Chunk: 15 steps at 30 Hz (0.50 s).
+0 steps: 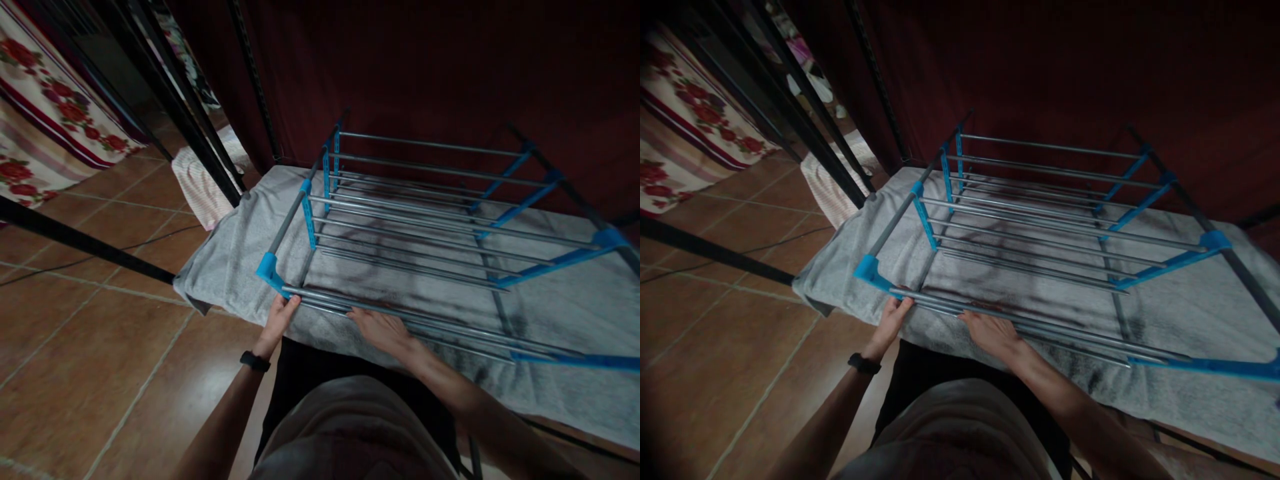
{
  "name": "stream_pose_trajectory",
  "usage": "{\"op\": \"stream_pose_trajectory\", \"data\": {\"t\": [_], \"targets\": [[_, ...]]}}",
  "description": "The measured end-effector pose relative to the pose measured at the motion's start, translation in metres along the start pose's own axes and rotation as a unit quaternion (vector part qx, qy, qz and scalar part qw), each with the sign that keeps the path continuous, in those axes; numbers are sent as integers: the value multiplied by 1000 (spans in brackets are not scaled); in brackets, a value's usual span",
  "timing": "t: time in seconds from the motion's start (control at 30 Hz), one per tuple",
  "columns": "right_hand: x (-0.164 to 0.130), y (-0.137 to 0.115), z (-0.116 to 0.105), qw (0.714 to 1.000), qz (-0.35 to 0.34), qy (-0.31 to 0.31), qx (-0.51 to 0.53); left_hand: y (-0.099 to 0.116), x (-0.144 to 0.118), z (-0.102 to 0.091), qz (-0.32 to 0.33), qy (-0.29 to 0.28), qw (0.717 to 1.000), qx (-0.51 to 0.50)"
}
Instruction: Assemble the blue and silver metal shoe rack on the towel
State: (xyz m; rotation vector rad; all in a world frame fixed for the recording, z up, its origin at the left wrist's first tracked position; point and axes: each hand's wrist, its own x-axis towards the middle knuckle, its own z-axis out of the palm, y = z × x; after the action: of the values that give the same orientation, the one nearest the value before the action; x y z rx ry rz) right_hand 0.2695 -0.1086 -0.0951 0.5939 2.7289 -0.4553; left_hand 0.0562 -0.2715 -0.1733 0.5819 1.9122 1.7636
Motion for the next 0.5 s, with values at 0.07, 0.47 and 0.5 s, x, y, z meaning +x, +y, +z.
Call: {"op": "stream_pose_trajectory", "data": {"t": [0.07,0.47,0.5], "targets": [[0,1,-1,1000,2,-3,7,-2,0,1,0,0,1000,-4],[-3,-11,19,991,-29,96,-83,14,-2,-9,67,-22,996,-47],[-1,-14,20,992,-31,94,-83,16,1,-10,81,-22,995,-51]]}}
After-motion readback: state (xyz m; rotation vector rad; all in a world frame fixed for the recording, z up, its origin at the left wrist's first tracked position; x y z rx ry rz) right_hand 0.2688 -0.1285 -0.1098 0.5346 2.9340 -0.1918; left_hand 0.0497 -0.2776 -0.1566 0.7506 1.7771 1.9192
